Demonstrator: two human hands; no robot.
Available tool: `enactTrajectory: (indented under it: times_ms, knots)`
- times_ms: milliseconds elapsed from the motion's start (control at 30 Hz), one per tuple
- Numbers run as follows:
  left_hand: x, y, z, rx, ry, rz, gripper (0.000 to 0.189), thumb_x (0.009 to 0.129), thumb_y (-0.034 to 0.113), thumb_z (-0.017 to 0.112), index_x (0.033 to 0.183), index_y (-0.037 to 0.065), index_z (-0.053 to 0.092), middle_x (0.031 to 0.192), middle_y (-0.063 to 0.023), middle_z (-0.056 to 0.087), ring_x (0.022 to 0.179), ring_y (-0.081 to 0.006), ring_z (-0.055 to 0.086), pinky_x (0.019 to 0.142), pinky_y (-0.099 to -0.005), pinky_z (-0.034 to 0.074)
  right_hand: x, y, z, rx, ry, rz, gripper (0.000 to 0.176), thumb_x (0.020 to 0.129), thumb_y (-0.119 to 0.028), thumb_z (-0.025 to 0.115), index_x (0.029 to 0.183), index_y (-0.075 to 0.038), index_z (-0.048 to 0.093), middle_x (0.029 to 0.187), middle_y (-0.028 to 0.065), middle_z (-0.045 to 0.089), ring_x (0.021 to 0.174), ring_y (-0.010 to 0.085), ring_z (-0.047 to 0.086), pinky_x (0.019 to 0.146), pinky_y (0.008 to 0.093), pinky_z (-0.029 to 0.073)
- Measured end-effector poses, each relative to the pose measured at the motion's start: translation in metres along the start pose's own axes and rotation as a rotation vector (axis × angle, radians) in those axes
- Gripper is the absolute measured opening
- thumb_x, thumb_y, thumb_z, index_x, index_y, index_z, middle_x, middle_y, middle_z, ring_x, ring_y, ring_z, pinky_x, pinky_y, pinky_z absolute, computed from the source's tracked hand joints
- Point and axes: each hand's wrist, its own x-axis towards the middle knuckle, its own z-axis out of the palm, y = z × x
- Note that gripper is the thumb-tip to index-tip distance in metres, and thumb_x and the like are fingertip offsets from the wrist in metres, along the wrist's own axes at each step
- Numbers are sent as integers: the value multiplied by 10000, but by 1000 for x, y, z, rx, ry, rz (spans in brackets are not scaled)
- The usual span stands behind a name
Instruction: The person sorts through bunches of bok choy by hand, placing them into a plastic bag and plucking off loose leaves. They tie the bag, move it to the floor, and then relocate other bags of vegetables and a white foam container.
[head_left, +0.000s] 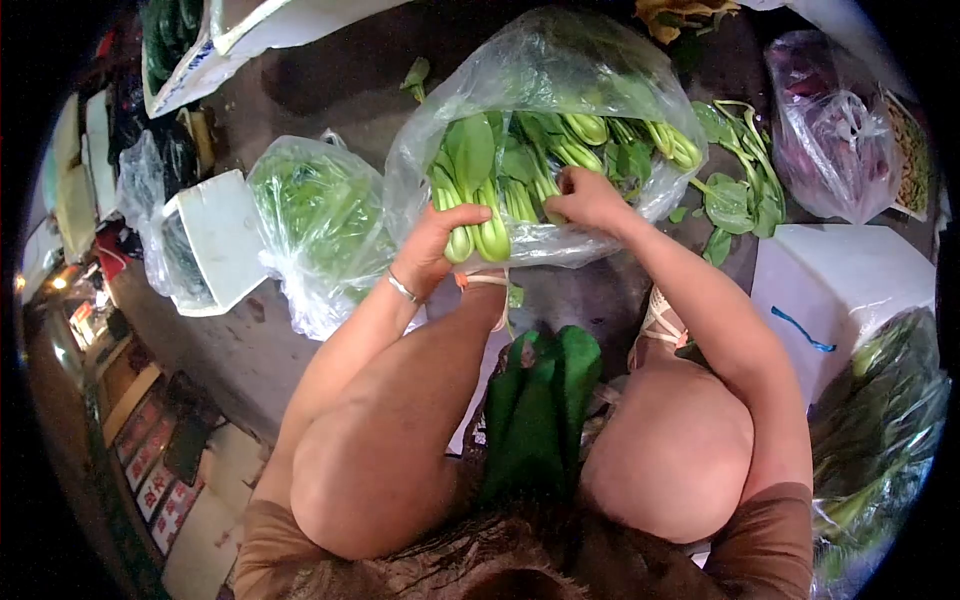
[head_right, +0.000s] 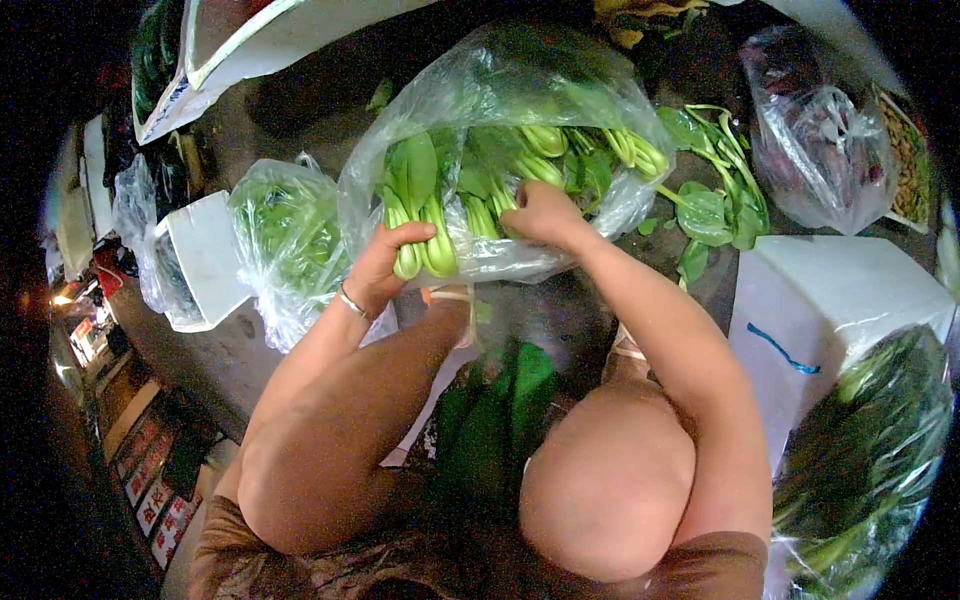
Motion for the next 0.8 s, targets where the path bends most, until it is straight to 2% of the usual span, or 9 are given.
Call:
enactTrajectory:
  times_ms: [33,167,300,400,433,567,667,767,800]
  knots:
    - [-1,-1,-2,-12,-3,-14,398,789,12,661,1165,-35,539,1014,-121,652,895,-222,663,807,-343,558,-1,4,1,337,-86,62,350,766,-292,698,925,-3,581,837,127,656,722,201,660,616,311,504]
    - [2,-3,-6,-54,-58,-84,417,806,18,640,1200,-52,522,1076,-155,643,953,-252,658,849,-359,551,-21,-2,-18,932,-333,86,323,886,-244,627,1076,-6,520,918,90,647,712,131,651,509,232,436]
    - [5,-5,-8,-162,-129,-172,431,821,40,629,1222,-60,506,1118,-170,628,984,-278,651,871,-375,545,-34,-14,-5,859,-490,-46,403,933,-250,581,1248,-25,470,1011,101,652,740,164,667,544,245,495]
    - [-3,-2,1,-87,-152,-150,434,827,68,641,1227,-36,510,1118,-157,631,970,-268,654,848,-371,550,-50,-40,6,483,-287,-96,370,909,-224,576,1175,32,548,897,182,671,736,231,679,592,353,523]
    - [-5,-2,4,-19,-176,-137,435,829,88,651,1228,-20,515,1108,-147,637,952,-257,659,824,-365,556,-49,-39,13,182,-49,-406,308,861,-195,561,1046,44,620,847,247,650,765,341,665,670,444,518]
    - [-7,-4,2,145,-114,-208,441,823,118,678,1223,12,526,1081,-124,649,907,-232,666,768,-349,562,-61,-65,4,-237,-60,-441,216,794,-151,557,859,22,670,848,242,648,812,397,641,745,474,508]
    - [-6,-9,1,139,-107,-168,442,812,138,701,1205,19,538,1038,-113,661,870,-215,668,736,-333,560,-61,-71,5,-373,-130,-363,200,780,-146,564,871,-10,679,863,229,656,825,399,642,755,472,507]
    - [-13,-3,5,223,-52,-188,444,807,163,696,1192,0,549,1026,-130,664,865,-223,670,746,-322,558,-54,-75,-8,-181,-180,-388,206,773,-138,566,882,-3,675,883,236,655,846,403,641,763,474,507]
    - [-12,-4,2,156,-71,-134,445,805,174,686,1185,-14,551,1019,-140,665,865,-227,670,756,-321,557,-47,-77,-18,155,-235,-222,234,792,-154,558,890,29,665,904,264,646,884,407,633,774,470,506]
